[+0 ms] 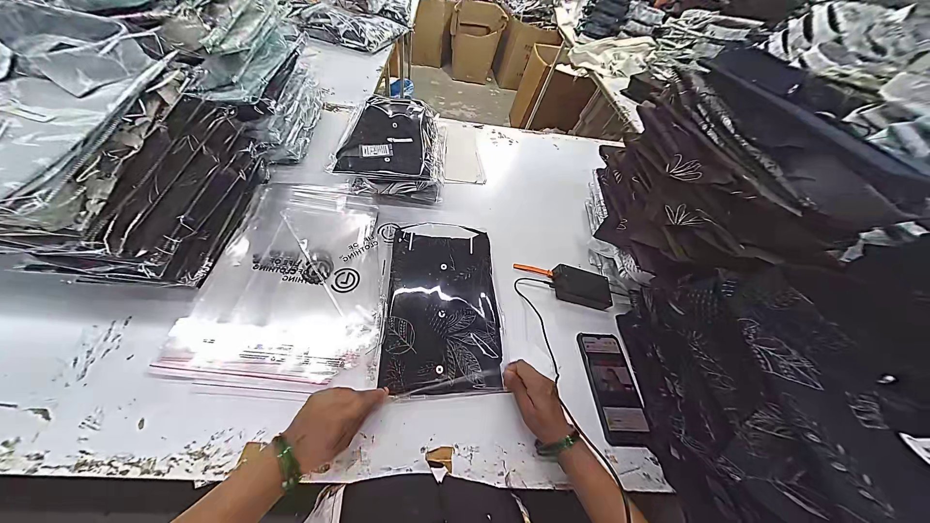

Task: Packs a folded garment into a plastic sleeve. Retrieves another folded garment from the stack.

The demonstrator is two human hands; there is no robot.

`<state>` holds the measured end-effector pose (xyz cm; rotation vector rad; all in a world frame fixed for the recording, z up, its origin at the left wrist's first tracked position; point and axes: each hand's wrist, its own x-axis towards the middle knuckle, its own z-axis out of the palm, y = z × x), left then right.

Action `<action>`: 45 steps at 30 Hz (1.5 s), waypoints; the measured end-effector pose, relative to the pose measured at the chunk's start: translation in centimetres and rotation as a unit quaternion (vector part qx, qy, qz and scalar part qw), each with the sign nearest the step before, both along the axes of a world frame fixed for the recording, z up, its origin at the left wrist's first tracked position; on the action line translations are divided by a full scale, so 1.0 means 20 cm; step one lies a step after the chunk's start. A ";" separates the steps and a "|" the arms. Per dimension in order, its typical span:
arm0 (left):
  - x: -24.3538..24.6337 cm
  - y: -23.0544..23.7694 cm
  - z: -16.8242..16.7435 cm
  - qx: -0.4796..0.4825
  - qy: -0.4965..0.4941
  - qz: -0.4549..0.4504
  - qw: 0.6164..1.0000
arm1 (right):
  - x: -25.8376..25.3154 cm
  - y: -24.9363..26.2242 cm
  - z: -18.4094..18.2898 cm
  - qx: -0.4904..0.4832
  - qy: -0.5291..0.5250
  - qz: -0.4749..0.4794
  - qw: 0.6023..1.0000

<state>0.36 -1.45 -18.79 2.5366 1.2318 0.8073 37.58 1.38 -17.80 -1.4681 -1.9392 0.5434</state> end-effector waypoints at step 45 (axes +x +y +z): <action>-0.03 1.37 0.99 -0.158 -0.803 0.115 0.563 | -0.46 -0.05 -0.01 -0.070 -0.079 -0.036 0.994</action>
